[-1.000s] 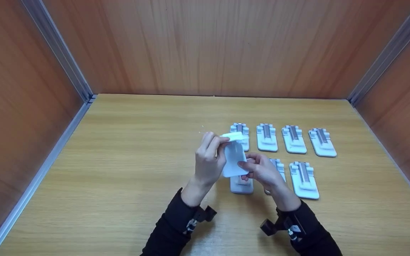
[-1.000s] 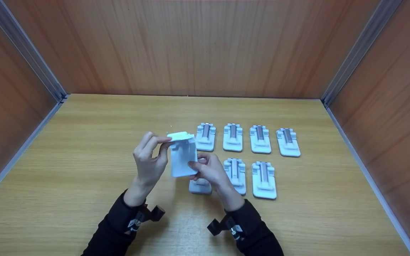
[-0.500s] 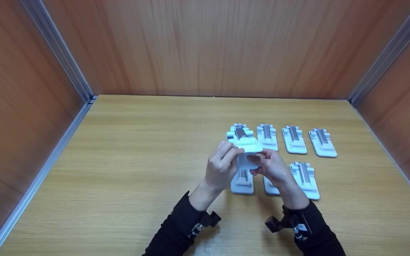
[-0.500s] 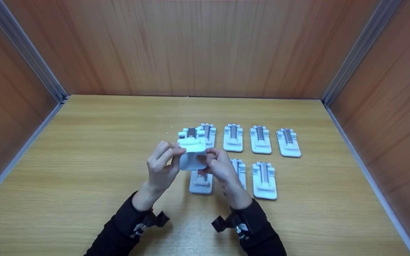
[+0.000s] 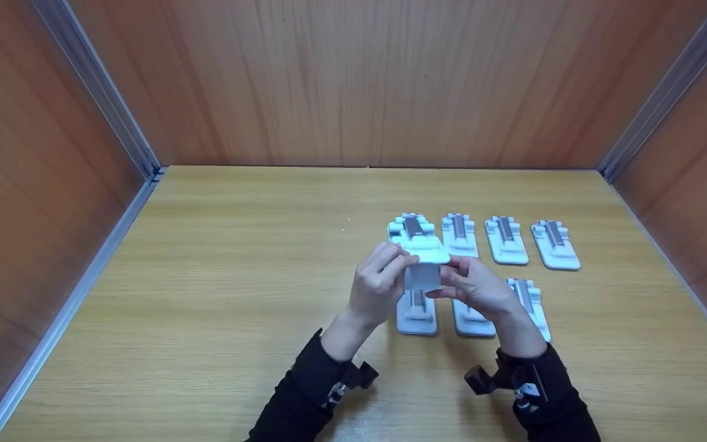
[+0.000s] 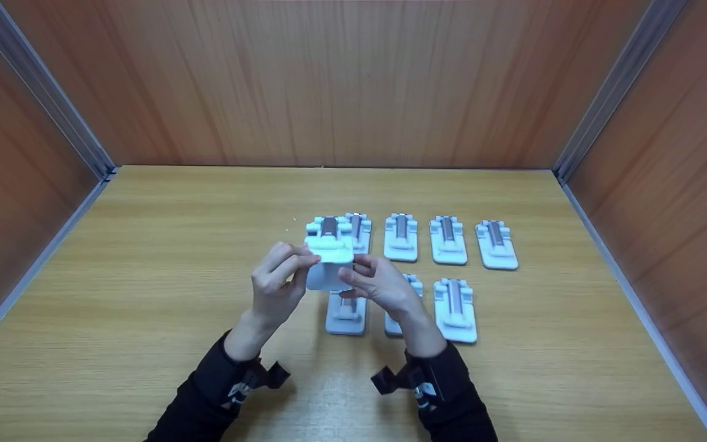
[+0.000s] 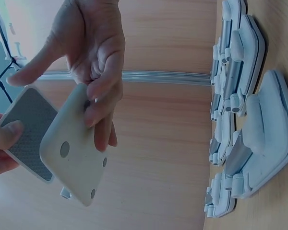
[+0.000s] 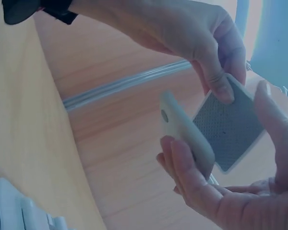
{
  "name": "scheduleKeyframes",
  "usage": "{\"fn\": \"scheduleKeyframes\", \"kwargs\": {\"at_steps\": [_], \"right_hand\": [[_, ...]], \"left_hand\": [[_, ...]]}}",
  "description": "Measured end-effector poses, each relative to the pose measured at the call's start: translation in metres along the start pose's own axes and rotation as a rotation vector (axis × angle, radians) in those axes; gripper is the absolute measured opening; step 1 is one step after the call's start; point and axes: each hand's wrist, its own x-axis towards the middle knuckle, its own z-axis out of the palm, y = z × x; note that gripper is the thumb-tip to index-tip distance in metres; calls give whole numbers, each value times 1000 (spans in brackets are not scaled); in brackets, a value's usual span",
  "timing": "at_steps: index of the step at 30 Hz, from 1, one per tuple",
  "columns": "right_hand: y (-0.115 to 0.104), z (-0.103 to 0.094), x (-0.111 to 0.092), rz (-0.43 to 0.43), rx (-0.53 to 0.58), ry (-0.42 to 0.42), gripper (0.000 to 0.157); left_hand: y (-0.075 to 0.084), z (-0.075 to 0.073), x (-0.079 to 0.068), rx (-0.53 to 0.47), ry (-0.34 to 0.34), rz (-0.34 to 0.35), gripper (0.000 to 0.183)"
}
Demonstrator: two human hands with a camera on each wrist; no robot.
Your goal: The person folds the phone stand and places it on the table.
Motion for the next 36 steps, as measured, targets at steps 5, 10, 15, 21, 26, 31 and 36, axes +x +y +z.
{"fn": "scheduleKeyframes", "kwargs": {"at_steps": [5,10,15,21,26,31,36], "right_hand": [[0,-3,0,2,121,-21,37],[-1,-4,0,14,158,-14,30],[-2,-3,0,-12,185,49,24],[-4,-2,-4,-93,210,129,20],[-7,1,-8,-121,219,176,19],[-9,4,-10,-139,214,186,20],[-9,5,-9,-144,202,164,23]], "left_hand": [[-2,1,0,-16,-17,-4,18],[-3,0,-1,-36,-51,-16,17],[-5,-3,0,-194,-106,-153,8],[-4,-6,2,-381,-173,-581,49],[-4,-7,3,-542,-276,-963,79],[-6,-8,5,-736,-352,-1135,74],[-8,-8,6,-871,-373,-1213,54]]}}
